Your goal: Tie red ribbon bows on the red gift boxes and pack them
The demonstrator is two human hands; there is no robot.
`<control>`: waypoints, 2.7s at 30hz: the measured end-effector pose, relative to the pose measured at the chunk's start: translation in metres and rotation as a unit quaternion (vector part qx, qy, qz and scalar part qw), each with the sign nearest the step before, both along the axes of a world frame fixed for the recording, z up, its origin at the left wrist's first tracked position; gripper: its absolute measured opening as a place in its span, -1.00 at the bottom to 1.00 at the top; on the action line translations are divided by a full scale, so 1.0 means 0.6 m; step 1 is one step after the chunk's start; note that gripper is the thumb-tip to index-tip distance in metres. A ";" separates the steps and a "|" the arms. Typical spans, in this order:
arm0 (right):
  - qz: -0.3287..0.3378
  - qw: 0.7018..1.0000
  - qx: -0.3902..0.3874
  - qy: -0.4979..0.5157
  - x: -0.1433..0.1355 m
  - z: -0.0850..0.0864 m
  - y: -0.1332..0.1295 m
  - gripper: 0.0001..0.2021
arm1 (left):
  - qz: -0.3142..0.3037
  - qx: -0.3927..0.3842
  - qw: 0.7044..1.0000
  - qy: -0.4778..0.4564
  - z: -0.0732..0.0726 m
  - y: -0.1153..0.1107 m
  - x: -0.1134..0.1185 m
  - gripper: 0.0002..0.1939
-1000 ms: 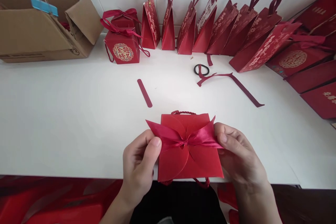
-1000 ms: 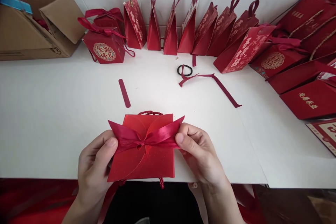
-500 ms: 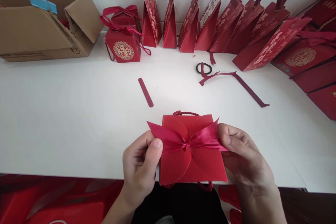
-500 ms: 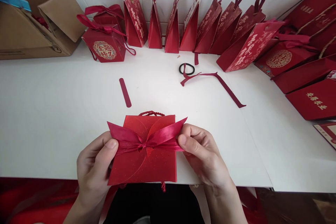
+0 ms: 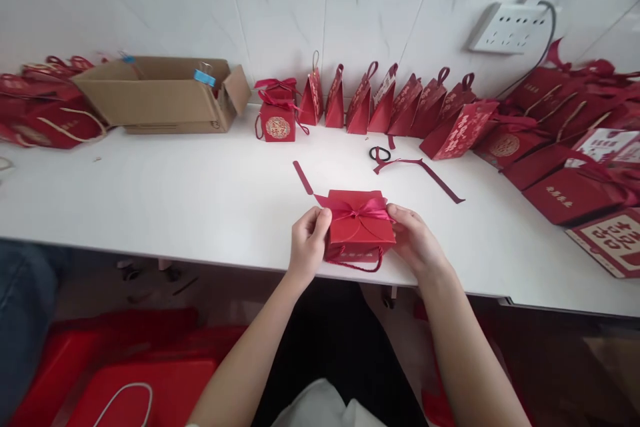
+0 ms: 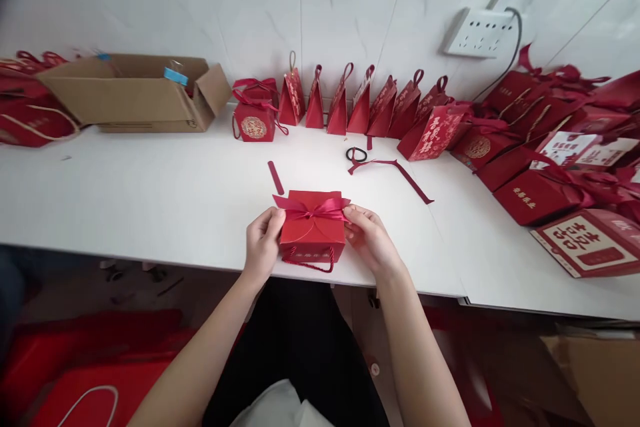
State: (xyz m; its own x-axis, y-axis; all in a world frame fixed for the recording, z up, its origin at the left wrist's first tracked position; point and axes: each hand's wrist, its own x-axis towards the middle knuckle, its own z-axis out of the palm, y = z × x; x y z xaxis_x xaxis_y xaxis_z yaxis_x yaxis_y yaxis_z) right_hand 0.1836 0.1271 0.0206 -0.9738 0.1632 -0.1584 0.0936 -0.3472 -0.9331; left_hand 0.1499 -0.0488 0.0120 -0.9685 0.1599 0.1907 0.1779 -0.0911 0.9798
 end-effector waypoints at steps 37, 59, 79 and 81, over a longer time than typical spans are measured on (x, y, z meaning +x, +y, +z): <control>0.010 1.000 -0.014 0.017 0.003 -0.013 -0.007 -0.79 | -0.041 0.065 0.997 -0.021 -0.014 0.002 0.000 -0.58; 0.105 0.989 0.091 0.050 -0.074 0.043 0.079 -0.55 | -0.185 -0.132 0.972 -0.062 0.074 -0.008 -0.121 -0.61; 0.152 0.959 0.209 0.114 -0.156 0.073 0.037 -0.76 | -0.346 -0.211 0.914 -0.023 0.088 0.028 -0.187 -0.68; 0.110 0.967 0.200 0.115 -0.153 0.075 0.037 -0.75 | -0.338 -0.197 0.920 -0.024 0.089 0.028 -0.189 -0.69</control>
State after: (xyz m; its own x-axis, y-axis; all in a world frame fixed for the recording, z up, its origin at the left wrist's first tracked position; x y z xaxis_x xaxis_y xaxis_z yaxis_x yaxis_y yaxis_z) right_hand 0.0917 0.1495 0.0656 -0.9938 -0.0482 0.1002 -0.1026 0.0509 -0.9934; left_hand 0.0362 -0.0320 0.0652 -0.6287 0.7760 -0.0516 0.1660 0.1987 0.9659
